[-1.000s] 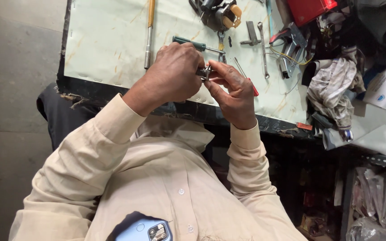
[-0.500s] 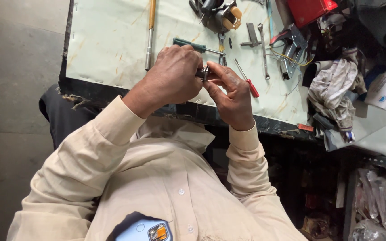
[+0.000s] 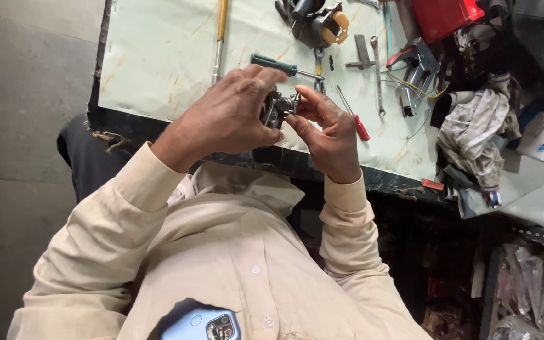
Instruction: The recorder is disassembling and inspecting a motorcycle carburetor on a workbench.
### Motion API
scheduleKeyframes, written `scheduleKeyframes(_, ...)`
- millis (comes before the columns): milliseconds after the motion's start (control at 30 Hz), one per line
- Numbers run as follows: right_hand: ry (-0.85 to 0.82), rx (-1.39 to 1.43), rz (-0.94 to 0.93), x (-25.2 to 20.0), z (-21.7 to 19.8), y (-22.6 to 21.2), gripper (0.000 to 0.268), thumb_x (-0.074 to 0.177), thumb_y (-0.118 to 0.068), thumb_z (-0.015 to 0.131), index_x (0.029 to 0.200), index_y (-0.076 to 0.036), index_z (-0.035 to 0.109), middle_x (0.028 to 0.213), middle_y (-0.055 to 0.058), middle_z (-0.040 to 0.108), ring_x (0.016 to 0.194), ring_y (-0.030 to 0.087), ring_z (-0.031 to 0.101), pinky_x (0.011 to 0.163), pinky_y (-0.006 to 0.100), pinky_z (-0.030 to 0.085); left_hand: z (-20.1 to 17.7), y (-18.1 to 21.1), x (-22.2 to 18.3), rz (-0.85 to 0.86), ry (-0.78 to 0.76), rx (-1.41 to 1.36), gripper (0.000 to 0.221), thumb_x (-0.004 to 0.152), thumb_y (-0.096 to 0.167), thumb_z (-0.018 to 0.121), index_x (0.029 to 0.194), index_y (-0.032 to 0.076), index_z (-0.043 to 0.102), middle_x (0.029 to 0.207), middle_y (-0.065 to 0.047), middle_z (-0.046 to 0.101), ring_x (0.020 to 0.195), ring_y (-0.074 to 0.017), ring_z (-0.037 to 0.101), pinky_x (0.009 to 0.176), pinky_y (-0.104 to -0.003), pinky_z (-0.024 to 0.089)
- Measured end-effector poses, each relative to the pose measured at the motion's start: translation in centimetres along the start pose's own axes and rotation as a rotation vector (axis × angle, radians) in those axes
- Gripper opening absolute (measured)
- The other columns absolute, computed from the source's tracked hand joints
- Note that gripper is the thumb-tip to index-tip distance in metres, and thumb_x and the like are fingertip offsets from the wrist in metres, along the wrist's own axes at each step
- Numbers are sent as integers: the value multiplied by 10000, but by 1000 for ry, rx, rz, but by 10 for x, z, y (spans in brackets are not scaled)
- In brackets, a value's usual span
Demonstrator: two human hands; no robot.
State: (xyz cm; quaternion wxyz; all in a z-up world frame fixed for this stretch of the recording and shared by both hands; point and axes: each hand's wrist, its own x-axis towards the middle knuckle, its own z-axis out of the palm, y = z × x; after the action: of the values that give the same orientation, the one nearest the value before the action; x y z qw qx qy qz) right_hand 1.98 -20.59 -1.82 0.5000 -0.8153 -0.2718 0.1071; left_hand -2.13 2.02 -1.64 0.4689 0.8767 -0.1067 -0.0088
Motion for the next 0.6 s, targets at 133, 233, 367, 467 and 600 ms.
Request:
scheduleKeyframes(133,-39,-1,7,3,-7,-9,479,974,1,749,1423,27,586,1248,118,684,1119,152,692,1004,313,589,4,-11,-5,18,59,-94,922,693,386,901,1429,4,496,1328,-233,548,1263,-405,521,1034,-466,440)
scheduleKeyframes(233,-63,5,-26,4,-6,-17,457,989,8,727,1423,26,588,1270,112,668,1135,151,679,996,311,589,8,-23,-12,100,140,-176,857,699,386,925,1357,-11,548,1339,-229,563,1240,-385,555,1016,-450,472)
scheduleKeyframes(367,-67,-8,-33,5,-8,-12,444,991,3,733,1414,25,599,1229,105,678,1119,152,688,1004,306,583,1,-18,-13,41,114,-239,744,695,385,925,1264,26,607,1216,-169,634,1127,-304,642,960,-404,531)
scheduleKeyframes(467,-76,-27,-18,5,-10,-12,423,996,-20,743,1396,32,614,1189,105,691,1100,159,698,1000,304,568,-1,-22,-14,-19,69,-289,688,687,379,926,1211,51,625,1076,-112,677,1010,-244,685,888,-371,560)
scheduleKeyframes(600,-61,23,17,5,-10,-16,358,1077,-87,679,1412,29,631,1227,113,715,1118,161,685,992,298,561,-8,-30,-16,-36,40,-456,700,684,381,924,1220,54,615,1002,-75,694,909,-201,705,816,-341,598)
